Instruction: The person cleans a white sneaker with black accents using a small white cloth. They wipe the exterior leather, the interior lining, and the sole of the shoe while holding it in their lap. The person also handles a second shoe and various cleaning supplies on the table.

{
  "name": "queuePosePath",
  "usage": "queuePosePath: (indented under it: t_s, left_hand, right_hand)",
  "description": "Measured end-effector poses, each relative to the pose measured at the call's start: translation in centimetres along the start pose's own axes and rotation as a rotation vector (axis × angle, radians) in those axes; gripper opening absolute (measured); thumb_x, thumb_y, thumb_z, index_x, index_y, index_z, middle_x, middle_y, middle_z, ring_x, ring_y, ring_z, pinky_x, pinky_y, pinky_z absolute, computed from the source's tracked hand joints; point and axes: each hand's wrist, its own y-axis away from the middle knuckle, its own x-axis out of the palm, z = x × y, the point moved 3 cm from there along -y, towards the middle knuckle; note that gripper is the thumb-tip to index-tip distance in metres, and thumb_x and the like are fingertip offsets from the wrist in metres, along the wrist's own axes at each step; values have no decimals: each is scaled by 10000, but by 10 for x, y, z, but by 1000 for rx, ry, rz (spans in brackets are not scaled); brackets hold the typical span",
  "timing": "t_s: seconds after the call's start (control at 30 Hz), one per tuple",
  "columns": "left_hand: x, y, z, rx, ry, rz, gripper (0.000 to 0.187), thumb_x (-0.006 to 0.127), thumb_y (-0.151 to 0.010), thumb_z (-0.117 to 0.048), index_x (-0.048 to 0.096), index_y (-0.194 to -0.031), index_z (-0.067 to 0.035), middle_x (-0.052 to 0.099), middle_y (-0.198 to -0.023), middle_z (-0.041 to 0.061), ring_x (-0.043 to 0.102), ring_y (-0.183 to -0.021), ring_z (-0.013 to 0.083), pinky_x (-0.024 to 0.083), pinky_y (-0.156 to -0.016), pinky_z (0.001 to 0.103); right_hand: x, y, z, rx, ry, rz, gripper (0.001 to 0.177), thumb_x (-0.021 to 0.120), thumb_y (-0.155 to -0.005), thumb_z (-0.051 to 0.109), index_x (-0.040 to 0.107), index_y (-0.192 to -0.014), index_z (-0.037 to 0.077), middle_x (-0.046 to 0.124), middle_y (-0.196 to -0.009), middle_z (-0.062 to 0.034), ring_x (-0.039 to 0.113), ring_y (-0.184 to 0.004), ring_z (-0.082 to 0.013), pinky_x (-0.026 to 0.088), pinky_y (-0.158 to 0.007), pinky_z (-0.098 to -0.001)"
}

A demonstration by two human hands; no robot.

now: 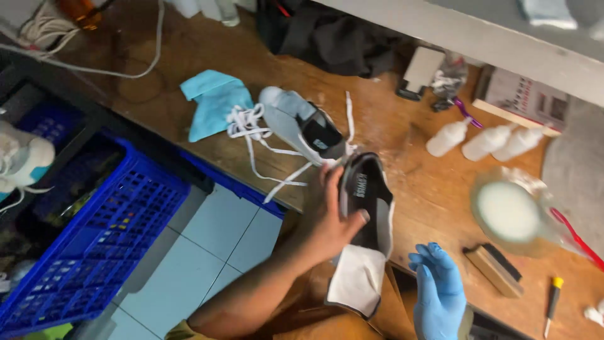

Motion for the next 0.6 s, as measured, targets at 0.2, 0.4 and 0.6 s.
queuePosePath:
  t_s: [0.2, 0.4, 0.6]
  left_hand:
    - [39, 26, 44, -110, 108, -21, 84, 459, -946, -24, 542, -940, -10, 602, -784, 243, 582, -730, 450, 466, -705, 514]
    - [-27, 8, 65, -217, 621, 36, 492, 574, -939, -142, 572, -1424, -59, 580, -1474, 144, 500, -1395, 299, 317, -1182, 410]
    - [-98, -3, 108, -550, 1150, -290, 332, 638, -945, -34, 688, -1273, -16, 760, -1132, 104, 710, -941, 177, 570, -835, 312]
  right_hand:
    - [65, 4, 33, -42, 189, 89, 492, 511, -980, 88, 452, -1463, 11, 527, -1496, -174, 539, -1389, -332, 468, -1107, -414]
    - [66, -1, 21, -323, 312, -1, 549, 433, -1037, 151, 354, -1494, -143, 468, -1470, -374, 524, -1324, -488, 503, -1003, -566]
    - [8, -44, -61, -183, 209, 136, 473, 405, -1033, 17, 367, -1501, -47, 481, -1468, -336, 554, -1304, -475, 528, -996, -574]
